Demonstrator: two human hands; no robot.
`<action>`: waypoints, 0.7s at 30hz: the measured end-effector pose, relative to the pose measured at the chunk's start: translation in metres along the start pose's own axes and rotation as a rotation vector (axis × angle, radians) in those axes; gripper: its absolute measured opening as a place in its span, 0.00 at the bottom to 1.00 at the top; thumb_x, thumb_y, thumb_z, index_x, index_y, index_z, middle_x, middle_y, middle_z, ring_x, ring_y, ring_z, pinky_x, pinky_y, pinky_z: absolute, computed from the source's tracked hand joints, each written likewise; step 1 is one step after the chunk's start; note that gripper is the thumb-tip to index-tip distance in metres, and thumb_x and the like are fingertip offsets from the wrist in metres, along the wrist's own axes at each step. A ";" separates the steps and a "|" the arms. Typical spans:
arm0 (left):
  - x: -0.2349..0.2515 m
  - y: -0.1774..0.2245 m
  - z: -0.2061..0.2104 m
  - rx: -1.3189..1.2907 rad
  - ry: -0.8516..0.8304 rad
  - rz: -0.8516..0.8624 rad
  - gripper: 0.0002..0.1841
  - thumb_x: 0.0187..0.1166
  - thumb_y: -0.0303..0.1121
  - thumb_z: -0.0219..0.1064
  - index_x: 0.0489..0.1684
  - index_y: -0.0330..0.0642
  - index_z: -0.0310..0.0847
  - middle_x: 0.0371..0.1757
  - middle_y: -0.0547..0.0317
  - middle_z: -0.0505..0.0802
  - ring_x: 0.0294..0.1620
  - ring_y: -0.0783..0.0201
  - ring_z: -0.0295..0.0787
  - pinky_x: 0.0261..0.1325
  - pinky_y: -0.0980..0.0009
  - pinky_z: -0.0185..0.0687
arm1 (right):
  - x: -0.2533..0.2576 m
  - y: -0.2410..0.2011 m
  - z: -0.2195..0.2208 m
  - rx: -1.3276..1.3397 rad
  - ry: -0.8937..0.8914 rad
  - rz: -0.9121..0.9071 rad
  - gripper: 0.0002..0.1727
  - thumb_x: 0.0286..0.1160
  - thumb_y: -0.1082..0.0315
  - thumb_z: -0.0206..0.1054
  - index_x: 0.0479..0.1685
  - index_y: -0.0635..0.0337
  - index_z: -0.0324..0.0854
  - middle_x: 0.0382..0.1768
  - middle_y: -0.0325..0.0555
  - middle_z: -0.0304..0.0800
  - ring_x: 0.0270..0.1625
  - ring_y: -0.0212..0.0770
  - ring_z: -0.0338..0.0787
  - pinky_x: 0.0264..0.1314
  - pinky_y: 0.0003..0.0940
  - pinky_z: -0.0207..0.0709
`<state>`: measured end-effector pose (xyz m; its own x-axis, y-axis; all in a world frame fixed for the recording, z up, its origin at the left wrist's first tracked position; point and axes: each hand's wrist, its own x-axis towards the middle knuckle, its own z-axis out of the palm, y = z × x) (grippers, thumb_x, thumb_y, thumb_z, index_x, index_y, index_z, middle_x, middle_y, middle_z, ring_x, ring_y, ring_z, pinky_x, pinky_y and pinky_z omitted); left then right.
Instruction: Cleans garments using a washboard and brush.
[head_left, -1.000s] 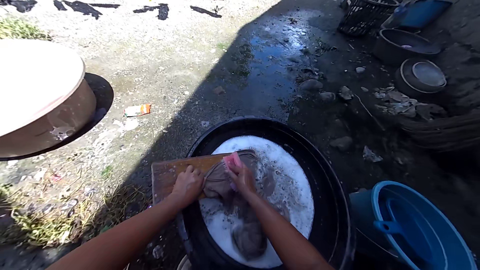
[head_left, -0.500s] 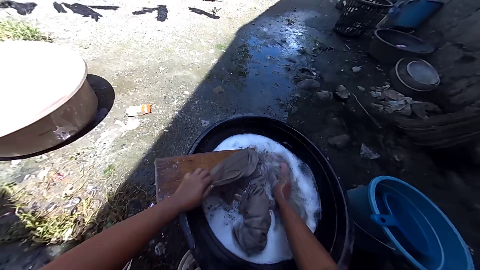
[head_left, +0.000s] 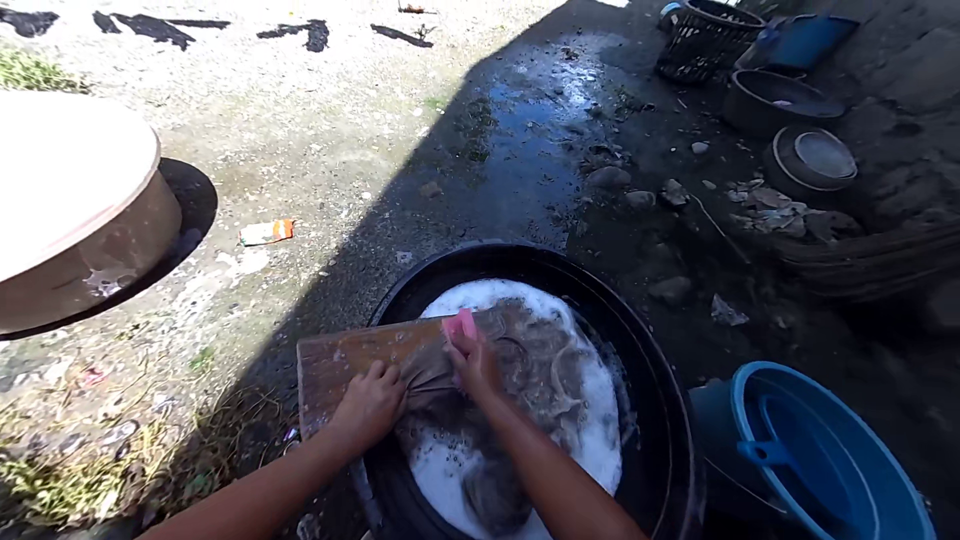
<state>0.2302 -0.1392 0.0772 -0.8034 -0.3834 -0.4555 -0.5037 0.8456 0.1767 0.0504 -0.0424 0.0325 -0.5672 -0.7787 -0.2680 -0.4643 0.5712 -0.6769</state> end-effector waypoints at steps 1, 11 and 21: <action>0.001 0.000 0.002 -0.002 0.020 0.003 0.21 0.92 0.37 0.51 0.55 0.26 0.84 0.70 0.34 0.85 0.77 0.32 0.75 0.63 0.38 0.75 | -0.024 -0.014 0.015 0.044 -0.009 -0.127 0.21 0.82 0.56 0.68 0.68 0.54 0.89 0.76 0.65 0.81 0.73 0.68 0.83 0.73 0.62 0.75; 0.001 0.003 0.000 0.053 0.020 -0.024 0.22 0.93 0.39 0.51 0.54 0.27 0.85 0.67 0.34 0.87 0.77 0.33 0.76 0.62 0.39 0.77 | 0.037 0.036 -0.029 -0.064 0.027 0.204 0.24 0.89 0.53 0.60 0.78 0.50 0.81 0.77 0.62 0.79 0.76 0.62 0.81 0.77 0.59 0.72; 0.014 0.030 -0.028 -0.113 -0.183 -0.095 0.27 0.97 0.42 0.43 0.66 0.24 0.79 0.73 0.26 0.80 0.79 0.31 0.73 0.78 0.38 0.68 | 0.032 0.072 -0.086 -0.179 -0.190 0.236 0.24 0.88 0.53 0.61 0.74 0.57 0.82 0.75 0.62 0.82 0.79 0.61 0.79 0.80 0.62 0.69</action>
<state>0.1952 -0.1297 0.1005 -0.6848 -0.3771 -0.6236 -0.6152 0.7579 0.2172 -0.0596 -0.0037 0.0337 -0.5444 -0.6444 -0.5370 -0.4564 0.7647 -0.4548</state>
